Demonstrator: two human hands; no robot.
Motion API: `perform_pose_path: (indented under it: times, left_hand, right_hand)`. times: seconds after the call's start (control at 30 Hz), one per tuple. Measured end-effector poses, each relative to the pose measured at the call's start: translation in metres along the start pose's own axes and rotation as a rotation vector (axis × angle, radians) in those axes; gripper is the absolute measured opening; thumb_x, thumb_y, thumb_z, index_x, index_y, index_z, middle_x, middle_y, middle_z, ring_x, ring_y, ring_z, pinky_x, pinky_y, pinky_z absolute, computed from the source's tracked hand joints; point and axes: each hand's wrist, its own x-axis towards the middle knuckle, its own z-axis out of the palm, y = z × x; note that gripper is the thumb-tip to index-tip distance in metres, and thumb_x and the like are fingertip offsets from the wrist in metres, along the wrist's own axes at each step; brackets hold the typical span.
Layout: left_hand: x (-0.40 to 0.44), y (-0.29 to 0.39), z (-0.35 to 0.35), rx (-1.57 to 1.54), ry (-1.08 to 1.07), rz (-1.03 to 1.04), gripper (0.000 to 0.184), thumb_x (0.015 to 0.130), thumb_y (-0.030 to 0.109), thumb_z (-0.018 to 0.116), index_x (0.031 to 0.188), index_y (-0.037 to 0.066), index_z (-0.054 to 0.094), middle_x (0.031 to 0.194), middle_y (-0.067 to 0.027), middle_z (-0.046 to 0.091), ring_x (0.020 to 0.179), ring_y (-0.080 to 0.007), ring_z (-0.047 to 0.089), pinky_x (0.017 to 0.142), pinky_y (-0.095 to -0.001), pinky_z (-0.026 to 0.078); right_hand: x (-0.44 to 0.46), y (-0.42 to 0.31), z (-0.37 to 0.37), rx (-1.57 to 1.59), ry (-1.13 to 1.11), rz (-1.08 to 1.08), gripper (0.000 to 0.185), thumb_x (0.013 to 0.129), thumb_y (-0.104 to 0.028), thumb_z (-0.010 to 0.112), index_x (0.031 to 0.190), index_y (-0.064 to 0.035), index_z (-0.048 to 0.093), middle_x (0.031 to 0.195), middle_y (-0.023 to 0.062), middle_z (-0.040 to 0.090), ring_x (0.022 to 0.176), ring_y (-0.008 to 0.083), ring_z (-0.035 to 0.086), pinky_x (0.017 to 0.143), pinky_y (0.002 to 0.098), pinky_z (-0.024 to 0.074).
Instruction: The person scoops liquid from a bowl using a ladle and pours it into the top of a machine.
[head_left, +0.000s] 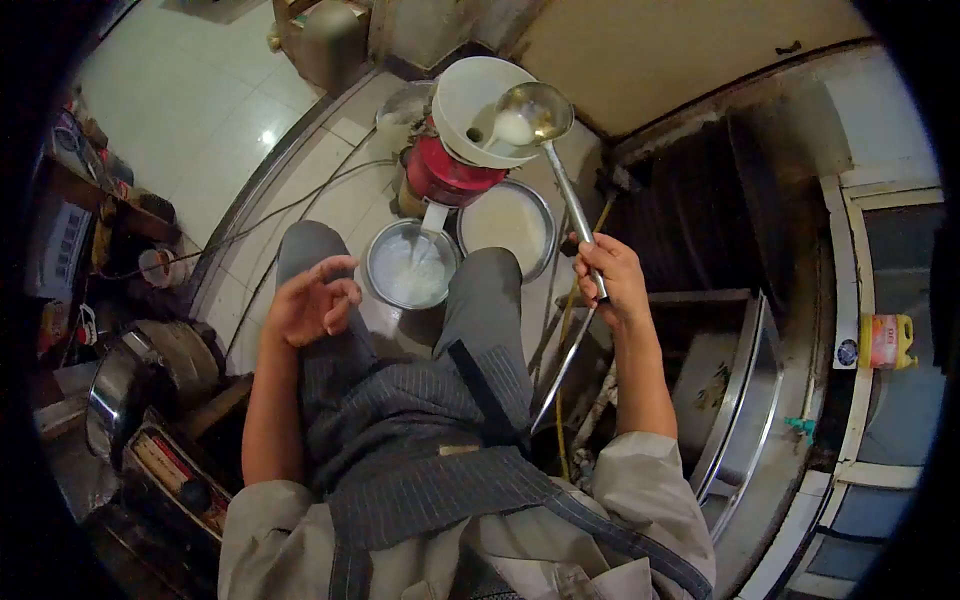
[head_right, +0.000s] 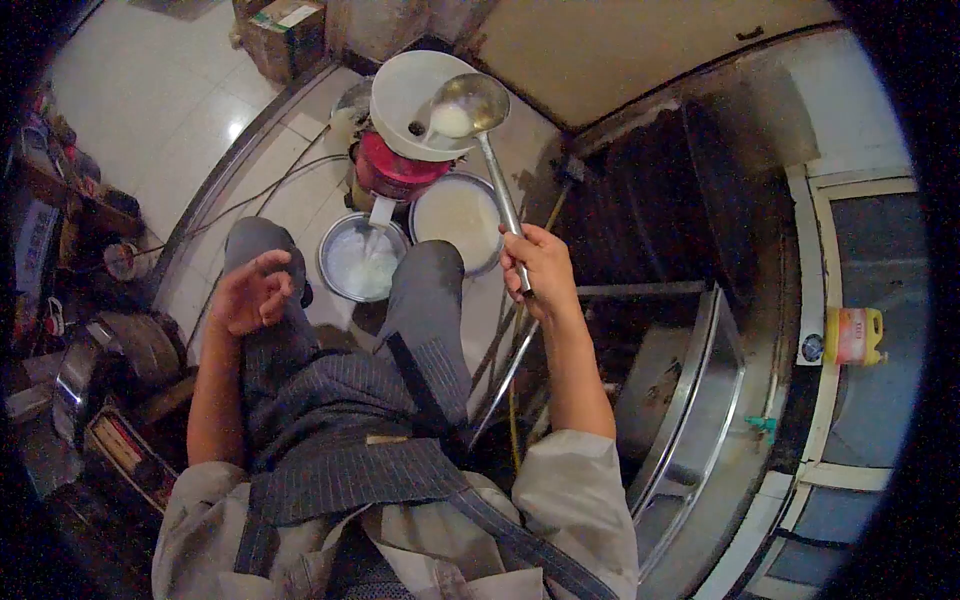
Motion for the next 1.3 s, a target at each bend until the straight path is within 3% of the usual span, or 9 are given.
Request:
perform_pose_path:
  times: [0.47, 0.63, 0.7, 0.77, 0.8, 0.9, 1.1, 1.27, 1.3]
  left_hand:
    - [0.004, 0.000, 0.004, 0.003, 0.030, -0.022, 0.048, 0.101, 0.038, 0.044, 0.138, 0.008, 0.044, 0.105, -0.0212, 0.062, 0.063, -0.0169, 0.053, 0.053, -0.0293, 0.045]
    - [0.007, -0.001, 0.008, 0.074, 0.122, -0.020, 0.047, 0.101, 0.040, 0.043, 0.136, 0.008, 0.045, 0.098, -0.0173, 0.062, 0.056, -0.0160, 0.049, 0.046, -0.0279, 0.044]
    - [0.008, -0.001, 0.011, 0.109, 0.188, -0.020, 0.046, 0.101, 0.039, 0.042, 0.137, 0.009, 0.044, 0.095, -0.0164, 0.061, 0.055, -0.0159, 0.048, 0.045, -0.0279, 0.043]
    - [0.010, 0.000, 0.009, 0.107, 0.144, -0.035, 0.047, 0.101, 0.038, 0.042, 0.137, 0.009, 0.044, 0.099, -0.0178, 0.062, 0.056, -0.0160, 0.049, 0.047, -0.0285, 0.043]
    - [0.010, 0.000, 0.007, 0.095, 0.097, -0.036, 0.047, 0.101, 0.037, 0.042, 0.137, 0.008, 0.044, 0.102, -0.0193, 0.062, 0.058, -0.0162, 0.050, 0.049, -0.0291, 0.043]
    - [0.012, -0.001, 0.005, 0.015, 0.088, -0.041, 0.046, 0.102, 0.036, 0.041, 0.138, 0.008, 0.042, 0.104, -0.0204, 0.061, 0.059, -0.0178, 0.051, 0.049, -0.0301, 0.044]
    - [0.014, 0.001, 0.001, -0.099, 0.100, -0.080, 0.046, 0.104, 0.033, 0.036, 0.142, 0.006, 0.035, 0.113, -0.0234, 0.057, 0.070, -0.0263, 0.057, 0.056, -0.0357, 0.050]
    - [0.014, 0.002, -0.008, -0.137, 0.034, -0.103, 0.048, 0.105, 0.032, 0.035, 0.145, 0.007, 0.032, 0.119, -0.0248, 0.054, 0.077, -0.0286, 0.058, 0.059, -0.0378, 0.051]
    - [0.014, 0.002, -0.011, -0.111, 0.030, -0.080, 0.048, 0.105, 0.032, 0.035, 0.146, 0.008, 0.032, 0.121, -0.0251, 0.053, 0.078, -0.0285, 0.058, 0.060, -0.0381, 0.052]
  right_hand:
    - [0.022, 0.029, -0.007, -0.110, 0.047, -0.087, 0.013, 0.091, -0.013, 0.062, 0.093, -0.0005, 0.058, 0.065, 0.0040, 0.057, 0.039, 0.0106, 0.049, 0.033, 0.0266, 0.0355]
    - [0.026, 0.044, -0.006, -0.276, 0.075, -0.129, 0.020, 0.088, -0.013, 0.063, 0.100, 0.0022, 0.058, 0.066, 0.0050, 0.057, 0.039, 0.0104, 0.049, 0.034, 0.0266, 0.0357]
    - [0.023, 0.053, -0.007, -0.291, 0.080, -0.138, 0.031, 0.088, -0.014, 0.064, 0.112, 0.0038, 0.058, 0.067, 0.0058, 0.058, 0.042, 0.0117, 0.052, 0.035, 0.0264, 0.0382]
    - [0.024, 0.069, -0.011, -0.387, 0.118, -0.270, 0.040, 0.088, -0.016, 0.063, 0.123, 0.0038, 0.055, 0.074, 0.0089, 0.062, 0.047, 0.0150, 0.057, 0.041, 0.0296, 0.0447]
    - [0.023, 0.073, -0.015, -0.460, 0.110, -0.252, 0.047, 0.089, -0.016, 0.064, 0.129, 0.0038, 0.052, 0.082, 0.0121, 0.064, 0.057, 0.0149, 0.061, 0.052, 0.0309, 0.0496]
    - [0.025, 0.102, -0.028, -0.596, 0.176, -0.463, 0.047, 0.088, -0.016, 0.066, 0.129, 0.0029, 0.052, 0.087, 0.0132, 0.064, 0.067, 0.0138, 0.062, 0.061, 0.0302, 0.0501]
    - [0.032, 0.147, -0.036, -0.205, 0.393, -0.257, 0.047, 0.088, -0.015, 0.066, 0.130, 0.0010, 0.050, 0.086, 0.0119, 0.063, 0.074, 0.0166, 0.061, 0.070, 0.0306, 0.0493]
    - [0.115, 0.250, -0.076, -0.468, 0.621, -0.348, 0.042, 0.089, -0.017, 0.061, 0.124, 0.0028, 0.051, 0.094, 0.0221, 0.066, 0.080, 0.0345, 0.066, 0.075, 0.0407, 0.0514]
    - [0.130, 0.272, -0.085, -0.586, 0.653, -0.173, 0.040, 0.088, -0.017, 0.061, 0.122, 0.0026, 0.052, 0.096, 0.0244, 0.065, 0.085, 0.0389, 0.065, 0.076, 0.0443, 0.0514]
